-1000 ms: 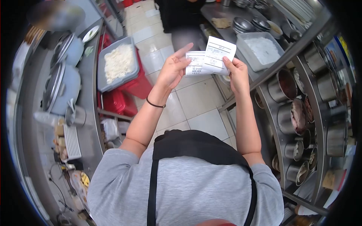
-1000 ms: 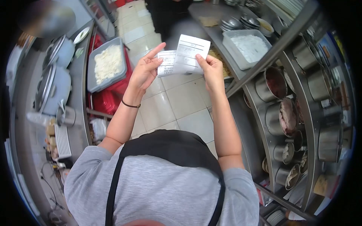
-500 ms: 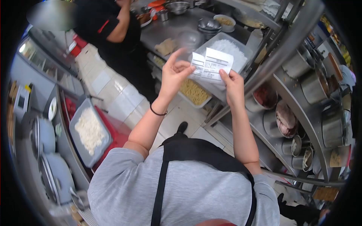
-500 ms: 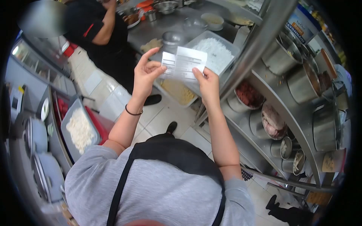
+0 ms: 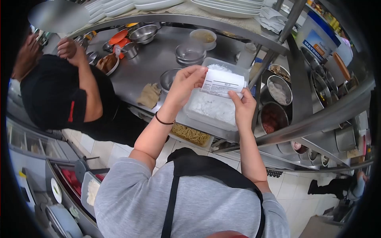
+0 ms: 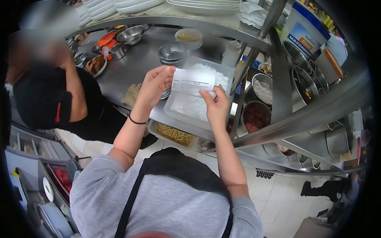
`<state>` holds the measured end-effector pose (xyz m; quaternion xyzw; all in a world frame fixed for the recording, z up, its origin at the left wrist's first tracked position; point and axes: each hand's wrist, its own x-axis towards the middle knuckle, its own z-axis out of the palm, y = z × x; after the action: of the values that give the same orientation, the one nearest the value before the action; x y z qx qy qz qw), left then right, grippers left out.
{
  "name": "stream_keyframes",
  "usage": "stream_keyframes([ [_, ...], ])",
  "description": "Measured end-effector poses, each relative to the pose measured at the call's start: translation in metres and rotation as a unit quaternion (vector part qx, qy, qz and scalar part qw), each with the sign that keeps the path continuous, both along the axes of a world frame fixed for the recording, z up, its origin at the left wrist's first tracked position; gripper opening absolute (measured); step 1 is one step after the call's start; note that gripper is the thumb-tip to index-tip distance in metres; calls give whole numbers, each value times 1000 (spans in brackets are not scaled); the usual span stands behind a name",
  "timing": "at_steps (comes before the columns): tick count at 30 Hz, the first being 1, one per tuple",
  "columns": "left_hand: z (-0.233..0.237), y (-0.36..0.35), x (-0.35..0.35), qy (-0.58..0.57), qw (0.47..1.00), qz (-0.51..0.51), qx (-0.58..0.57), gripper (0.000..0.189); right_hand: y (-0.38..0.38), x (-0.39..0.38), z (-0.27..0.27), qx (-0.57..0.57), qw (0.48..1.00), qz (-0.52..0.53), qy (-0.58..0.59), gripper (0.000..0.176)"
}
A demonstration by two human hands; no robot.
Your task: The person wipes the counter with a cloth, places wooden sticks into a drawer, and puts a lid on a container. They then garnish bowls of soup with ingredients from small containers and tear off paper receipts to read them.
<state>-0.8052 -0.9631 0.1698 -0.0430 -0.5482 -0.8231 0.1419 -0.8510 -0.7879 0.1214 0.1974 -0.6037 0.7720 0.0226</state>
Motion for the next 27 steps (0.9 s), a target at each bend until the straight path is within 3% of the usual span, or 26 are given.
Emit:
stream_keyframes([
  [2, 3, -7, -12, -43, 997, -62, -33, 18, 4, -4, 0, 78, 988, -50, 121, 9],
  [6, 2, -15, -34, -89, 985, -144, -30, 14, 8, -3, 10, 81, 986, -63, 135, 9],
  [8, -2, -18, -42, -86, 960, -259, 58, 14, 11, -3, 12, 57, 990, -51, 119, 9],
  [12, 6, -2, -32, -83, 972, -218, 26, 14, 18, -6, 4, 42, 995, -64, 65, 9],
  [14, 7, 5, -29, -61, 988, -140, -20, 15, 22, -5, 4, 33, 997, -59, 46, 9],
  [21, 7, 13, -31, -50, 985, -155, -52, 16, 37, -5, 4, 45, 996, -64, 53, 9],
  [24, 8, 11, -32, -66, 976, -186, -87, 21, 41, -3, 0, 40, 997, -43, 57, 8],
  [27, 1, 5, -35, -98, 959, -263, -36, 21, 40, 1, 0, 7, 1000, 5, -16, 8],
])
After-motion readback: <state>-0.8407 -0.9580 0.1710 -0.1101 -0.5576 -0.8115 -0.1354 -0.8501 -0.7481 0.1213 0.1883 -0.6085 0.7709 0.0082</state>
